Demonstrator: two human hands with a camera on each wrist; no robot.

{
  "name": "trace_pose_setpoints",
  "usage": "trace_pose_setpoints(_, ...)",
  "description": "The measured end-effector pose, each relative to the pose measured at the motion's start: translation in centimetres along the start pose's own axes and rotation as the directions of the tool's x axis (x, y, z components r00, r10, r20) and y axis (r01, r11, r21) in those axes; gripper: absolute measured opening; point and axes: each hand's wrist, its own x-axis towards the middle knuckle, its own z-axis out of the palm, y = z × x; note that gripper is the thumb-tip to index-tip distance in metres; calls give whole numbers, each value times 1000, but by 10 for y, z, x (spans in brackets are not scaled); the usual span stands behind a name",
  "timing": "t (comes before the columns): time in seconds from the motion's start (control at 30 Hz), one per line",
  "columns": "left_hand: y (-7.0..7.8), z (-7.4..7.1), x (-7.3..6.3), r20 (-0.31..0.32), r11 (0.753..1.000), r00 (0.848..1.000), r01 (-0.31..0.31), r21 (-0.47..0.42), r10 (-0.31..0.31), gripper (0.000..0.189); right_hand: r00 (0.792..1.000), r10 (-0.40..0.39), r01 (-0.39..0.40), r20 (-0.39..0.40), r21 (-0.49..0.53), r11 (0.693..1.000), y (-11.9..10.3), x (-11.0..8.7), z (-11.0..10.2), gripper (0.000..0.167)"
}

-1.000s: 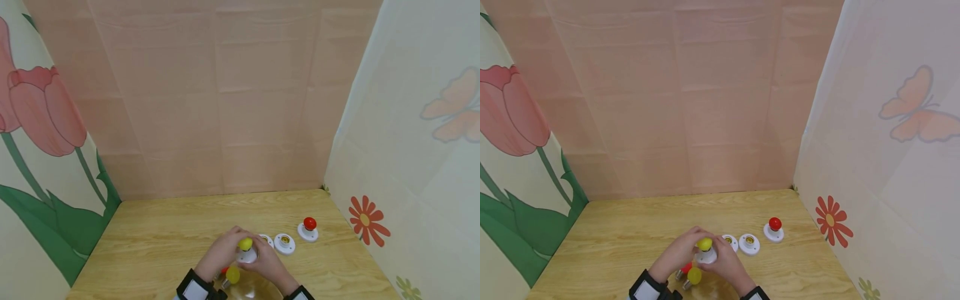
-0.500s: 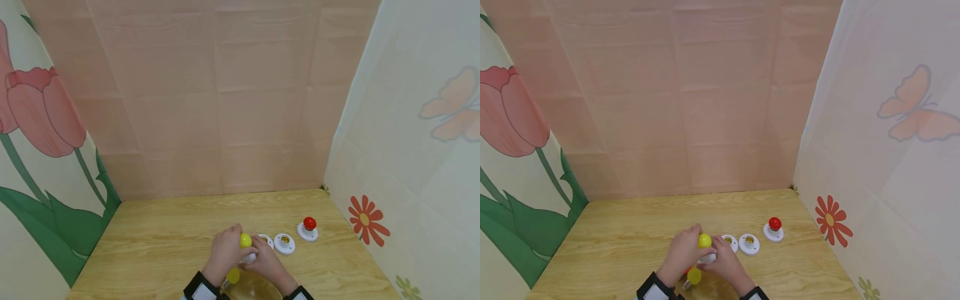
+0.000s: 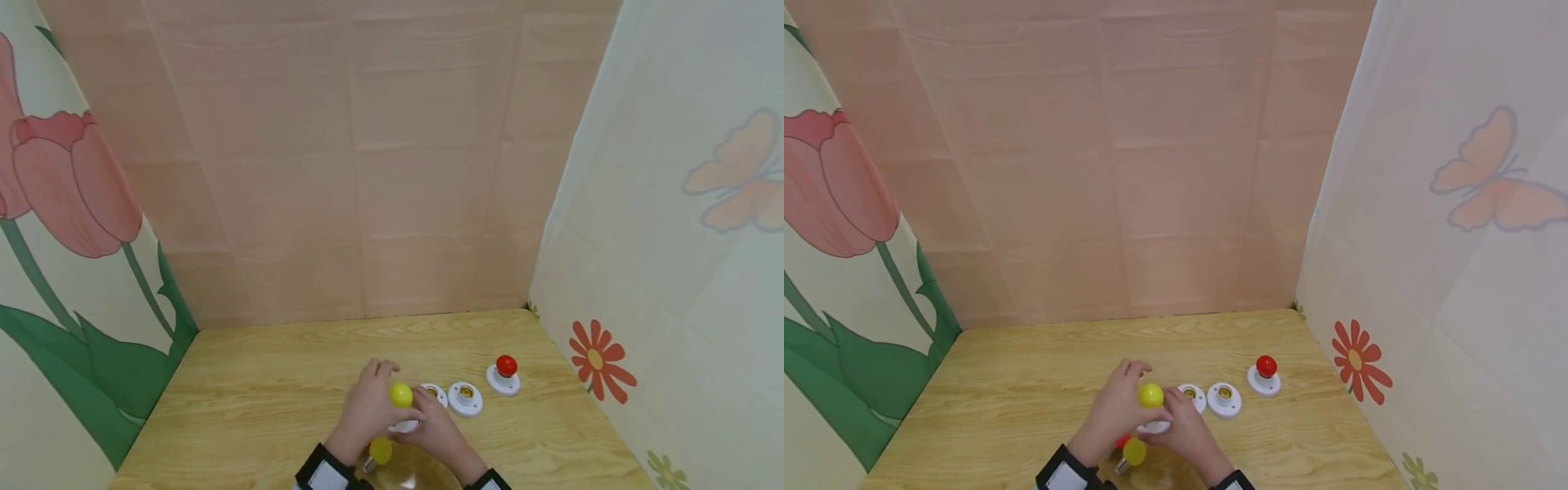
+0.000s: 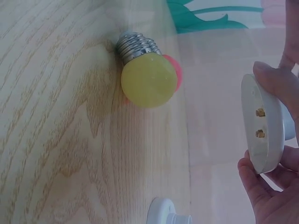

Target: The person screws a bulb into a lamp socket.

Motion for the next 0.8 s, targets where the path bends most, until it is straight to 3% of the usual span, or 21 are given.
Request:
trace_pose_setpoints(0.1, -7, -5, 2, 90, 991, 988, -117, -67, 123, 70, 998, 63, -63, 20, -4, 998, 0, 0, 1, 72)
trace_pose_setpoints(0.2, -12, -11, 2, 152, 970, 958, -237, -49, 242, 62, 997, 81, -80, 12, -7, 997, -1, 0, 2, 78)
trace_pose_setpoints(0.27, -13, -13, 1, 166, 960, 946, -276, -42, 279, 57, 998, 64, -64, -10, -17, 998, -2, -1, 3, 81)
trace_pose_setpoints(0.4, -12, -17, -1, 181, 958, 941, -284, -42, 286, 54, 999, 40, -41, -36, -34, 999, -2, -2, 5, 78)
trace_pose_setpoints(0.6, -8, -18, 0, 168, 970, 958, -240, 30, 232, 47, 998, 56, -57, -23, -25, 998, 0, 0, 3, 79)
trace_pose_setpoints(0.8, -1, -16, -1, 49, 961, 977, -214, 173, 209, 46, 996, 83, -83, 25, -4, 997, -2, 2, 0, 71)
